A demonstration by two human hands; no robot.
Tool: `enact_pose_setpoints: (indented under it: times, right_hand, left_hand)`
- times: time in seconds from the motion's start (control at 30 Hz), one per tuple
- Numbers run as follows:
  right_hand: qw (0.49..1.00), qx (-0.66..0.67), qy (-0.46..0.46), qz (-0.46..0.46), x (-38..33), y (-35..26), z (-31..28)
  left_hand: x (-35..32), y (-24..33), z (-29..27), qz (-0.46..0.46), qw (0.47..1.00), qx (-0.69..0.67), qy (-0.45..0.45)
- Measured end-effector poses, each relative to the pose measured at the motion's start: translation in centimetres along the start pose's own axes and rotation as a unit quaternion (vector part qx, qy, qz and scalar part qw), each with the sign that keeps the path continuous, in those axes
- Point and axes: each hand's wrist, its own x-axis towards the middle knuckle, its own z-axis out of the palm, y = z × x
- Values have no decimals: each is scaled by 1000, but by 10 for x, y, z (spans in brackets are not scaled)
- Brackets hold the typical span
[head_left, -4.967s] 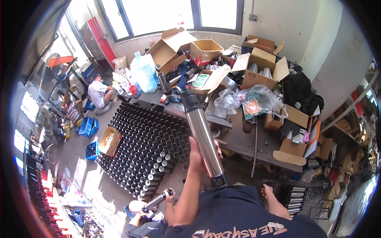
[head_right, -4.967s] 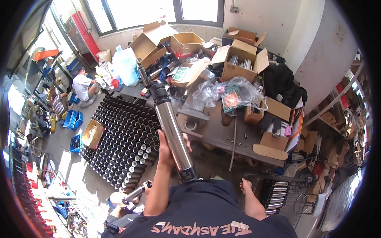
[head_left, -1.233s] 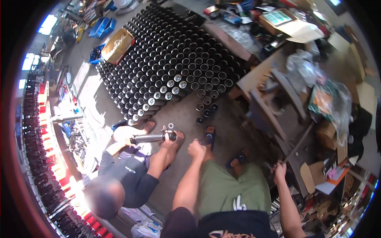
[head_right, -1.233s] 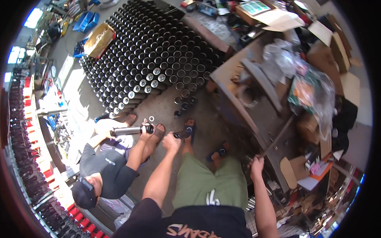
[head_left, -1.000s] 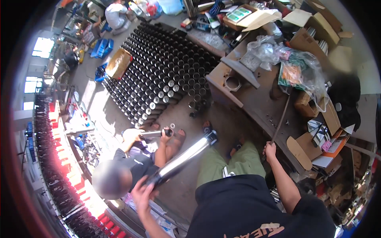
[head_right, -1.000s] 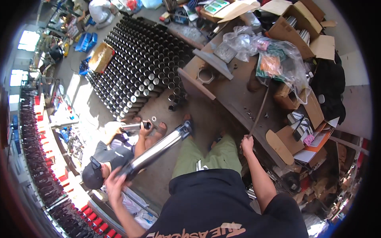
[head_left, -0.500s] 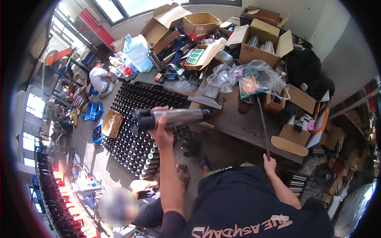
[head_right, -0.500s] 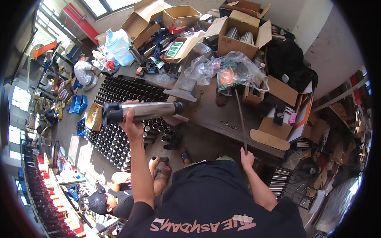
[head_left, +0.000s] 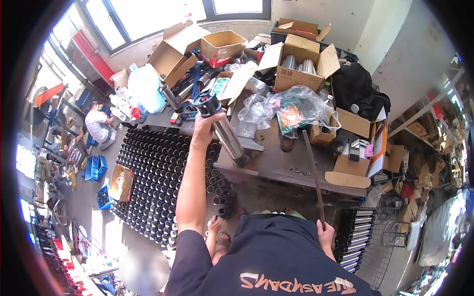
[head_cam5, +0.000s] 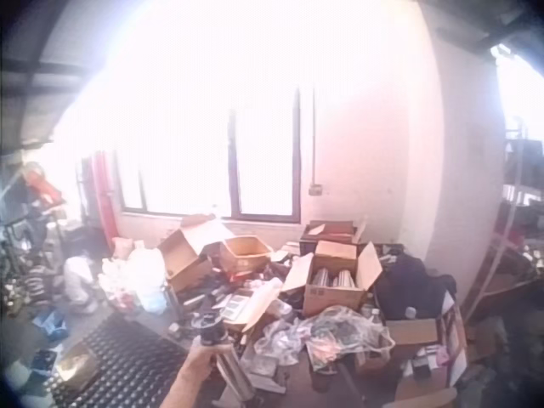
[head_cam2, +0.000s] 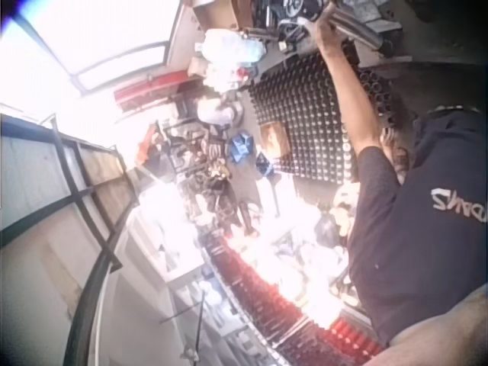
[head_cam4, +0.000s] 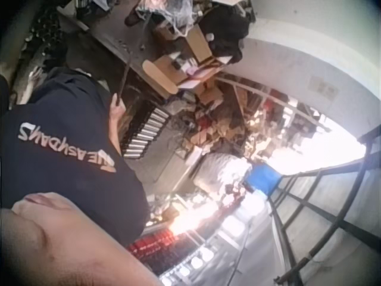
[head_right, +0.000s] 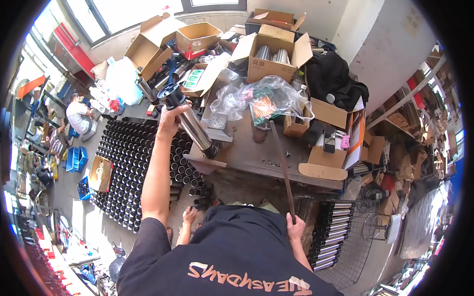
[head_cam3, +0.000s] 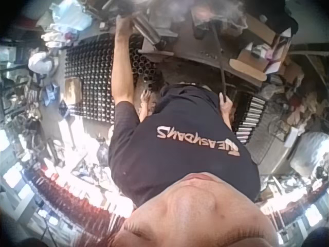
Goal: The person assembles metal cylinders by placing them in a vise and using a metal rod to tighten the top components before placing the finished items into a large wire bin.
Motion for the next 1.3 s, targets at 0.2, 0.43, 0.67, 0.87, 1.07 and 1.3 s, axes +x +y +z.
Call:
enact_pose_setpoints:
  times: [0.2, 0.43, 0.67, 0.87, 1.07, 1.3]
  right_hand:
    - [999, 12, -12, -44, 22, -51, 8]
    - [997, 7, -53, -49, 36, -70, 3]
    - [995, -9, -72, -69, 46, -76, -2]
    - [994, -2, -82, -71, 45, -82, -5]
    - [991, -5, -80, -105, 49, -93, -11]
    - [981, -30, -85, -174, 66, -122, -25]
  left_hand:
    - [-5, 1, -17, -26, 958, 81, -273]
    - [-30, 11, 0, 11, 984, 101, -149]
    - [-16, -8, -1, 2, 992, -19, -125]
    - [-15, -16, -23, -62, 948, -12, -313]
    - [-46, -38, 20, 77, 985, 149, -45]
    - [-66, -71, 84, 287, 839, 256, 384]
